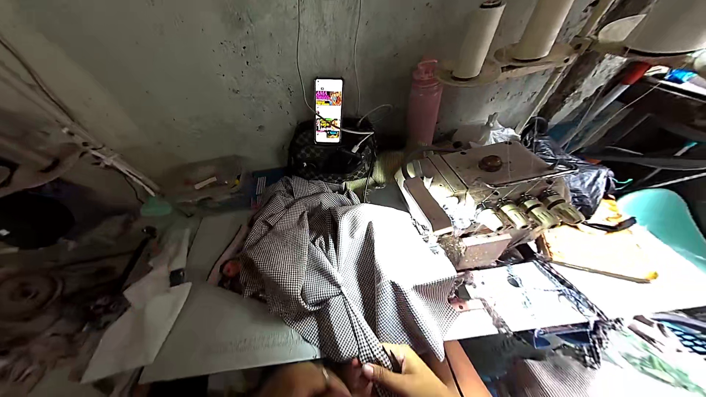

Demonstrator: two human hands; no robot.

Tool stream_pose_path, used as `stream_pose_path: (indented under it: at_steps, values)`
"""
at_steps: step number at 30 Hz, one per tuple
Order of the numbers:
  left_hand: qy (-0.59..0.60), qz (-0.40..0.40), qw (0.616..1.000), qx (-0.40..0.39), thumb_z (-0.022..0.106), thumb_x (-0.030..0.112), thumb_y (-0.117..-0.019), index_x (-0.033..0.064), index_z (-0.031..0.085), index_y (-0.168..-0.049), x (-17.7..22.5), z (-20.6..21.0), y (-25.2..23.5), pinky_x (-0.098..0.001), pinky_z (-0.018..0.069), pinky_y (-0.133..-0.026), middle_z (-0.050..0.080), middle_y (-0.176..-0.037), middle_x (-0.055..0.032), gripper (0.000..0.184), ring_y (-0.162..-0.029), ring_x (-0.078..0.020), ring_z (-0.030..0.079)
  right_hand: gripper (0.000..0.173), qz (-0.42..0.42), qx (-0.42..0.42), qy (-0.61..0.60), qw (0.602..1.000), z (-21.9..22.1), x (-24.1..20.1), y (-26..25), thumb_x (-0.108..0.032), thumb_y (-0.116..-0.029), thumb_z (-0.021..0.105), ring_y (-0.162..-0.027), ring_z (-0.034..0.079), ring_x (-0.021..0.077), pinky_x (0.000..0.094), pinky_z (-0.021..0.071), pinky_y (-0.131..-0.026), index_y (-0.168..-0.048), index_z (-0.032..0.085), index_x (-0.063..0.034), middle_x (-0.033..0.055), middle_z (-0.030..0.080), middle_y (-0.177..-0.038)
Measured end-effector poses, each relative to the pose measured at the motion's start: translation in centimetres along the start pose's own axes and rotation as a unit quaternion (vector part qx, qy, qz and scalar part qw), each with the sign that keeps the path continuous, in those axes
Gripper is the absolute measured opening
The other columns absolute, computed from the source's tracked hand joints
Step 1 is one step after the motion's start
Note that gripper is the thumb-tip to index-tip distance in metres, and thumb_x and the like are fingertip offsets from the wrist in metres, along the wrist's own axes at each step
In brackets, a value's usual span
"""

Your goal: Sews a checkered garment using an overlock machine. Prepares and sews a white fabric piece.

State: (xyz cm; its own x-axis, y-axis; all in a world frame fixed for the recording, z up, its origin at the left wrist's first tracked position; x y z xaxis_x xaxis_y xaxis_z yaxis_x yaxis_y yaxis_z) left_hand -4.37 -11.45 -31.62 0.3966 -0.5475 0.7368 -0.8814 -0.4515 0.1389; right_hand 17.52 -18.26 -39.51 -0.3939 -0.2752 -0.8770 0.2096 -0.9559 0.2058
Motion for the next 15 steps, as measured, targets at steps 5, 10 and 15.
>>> stream_pose_path:
  at_steps: [5,10,15]
  values:
    - [0.109,-0.239,0.957,0.122,0.044,0.046,-0.1061,0.0042,0.072,-0.098,-5.3,-0.3,-7.2,-0.0367,0.0547,-0.070,0.071,-0.082,-0.0018,0.051,-0.073,-0.0122,0.067,0.016,-0.186,0.042,0.442,0.876,1.0,1.3,1.5,-0.011,-0.0957,0.067,-0.078,0.074,0.0303,0.0516,0.0601,-0.072,-0.099,0.072,0.0041,0.0175,0.074,-0.085]
    - [0.383,-0.058,0.875,0.290,0.036,0.013,-0.1073,0.0006,0.064,-0.118,-3.7,-1.1,-10.3,-0.0290,0.0618,-0.076,0.078,-0.097,-0.0023,0.033,-0.084,-0.0122,0.074,0.032,-0.268,0.116,0.522,0.801,0.5,1.4,1.4,-0.027,-0.0950,0.072,-0.094,0.076,0.0284,0.0480,0.0622,-0.078,-0.116,0.074,-0.0028,0.0132,0.076,-0.108]
    - [0.359,0.061,0.879,0.307,0.050,0.054,-0.1013,0.0104,0.072,-0.119,-0.3,-2.2,-9.3,-0.0319,0.0516,-0.107,0.075,-0.121,-0.0020,0.051,-0.118,-0.0151,0.068,0.041,-0.393,0.174,0.411,0.804,-0.3,-4.4,-2.6,-0.033,-0.1002,0.064,-0.102,0.072,0.0155,0.0334,0.0593,-0.087,-0.129,0.068,-0.0042,0.0094,0.074,-0.117]
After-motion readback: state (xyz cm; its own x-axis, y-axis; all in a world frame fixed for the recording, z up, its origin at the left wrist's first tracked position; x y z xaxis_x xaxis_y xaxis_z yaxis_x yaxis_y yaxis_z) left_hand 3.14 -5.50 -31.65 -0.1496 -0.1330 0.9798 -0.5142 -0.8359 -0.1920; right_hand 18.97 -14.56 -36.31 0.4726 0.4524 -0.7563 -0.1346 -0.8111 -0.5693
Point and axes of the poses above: each hand's wrist, its own y-axis away from the middle knuckle, its own z-axis out of the palm, x = y × z, the point moved 1 cm from there along -y, towards the middle knuckle
